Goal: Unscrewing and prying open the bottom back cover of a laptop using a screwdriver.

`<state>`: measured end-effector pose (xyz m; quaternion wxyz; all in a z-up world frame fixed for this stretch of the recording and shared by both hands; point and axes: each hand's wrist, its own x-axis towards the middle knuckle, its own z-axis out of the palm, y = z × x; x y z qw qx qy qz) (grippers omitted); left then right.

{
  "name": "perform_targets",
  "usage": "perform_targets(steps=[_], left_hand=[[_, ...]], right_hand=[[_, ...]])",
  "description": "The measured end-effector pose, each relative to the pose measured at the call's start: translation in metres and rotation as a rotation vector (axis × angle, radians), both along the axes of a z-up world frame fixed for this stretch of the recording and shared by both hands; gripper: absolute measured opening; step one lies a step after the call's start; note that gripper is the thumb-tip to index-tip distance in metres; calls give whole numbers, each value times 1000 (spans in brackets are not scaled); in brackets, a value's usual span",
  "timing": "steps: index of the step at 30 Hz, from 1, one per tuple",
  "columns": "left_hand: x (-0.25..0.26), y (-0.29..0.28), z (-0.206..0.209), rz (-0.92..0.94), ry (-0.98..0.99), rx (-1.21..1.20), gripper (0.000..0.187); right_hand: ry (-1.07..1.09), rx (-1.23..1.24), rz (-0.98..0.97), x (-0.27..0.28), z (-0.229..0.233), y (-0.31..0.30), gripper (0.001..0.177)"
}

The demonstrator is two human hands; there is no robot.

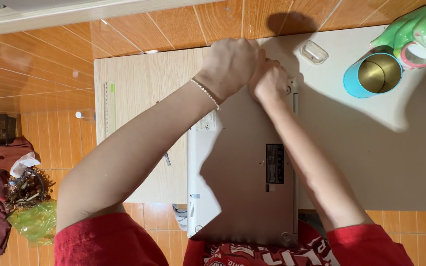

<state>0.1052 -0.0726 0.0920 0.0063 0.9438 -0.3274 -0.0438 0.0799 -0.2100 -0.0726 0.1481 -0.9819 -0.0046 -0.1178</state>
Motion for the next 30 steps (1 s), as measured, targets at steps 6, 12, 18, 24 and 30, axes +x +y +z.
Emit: perform_targets(steps=[6,12,18,24,30], left_hand=[[2,2,-12,-164,-358,-120,25],[-6,4,12,75,70,10,19],[1,21,-5,-196,-240,-245,30],[-13,11,38,-17,193,78,21],[-9,7,2,-480,-263,77,38]], right_hand=[[-31,110,17,-11,42,6,49],[14,58,-2,-5,28,5,28],[-5,7,13,-2,7,0,16],[-31,63,-7,-4,16,2,17],[-52,151,93,-10,35,1,32]])
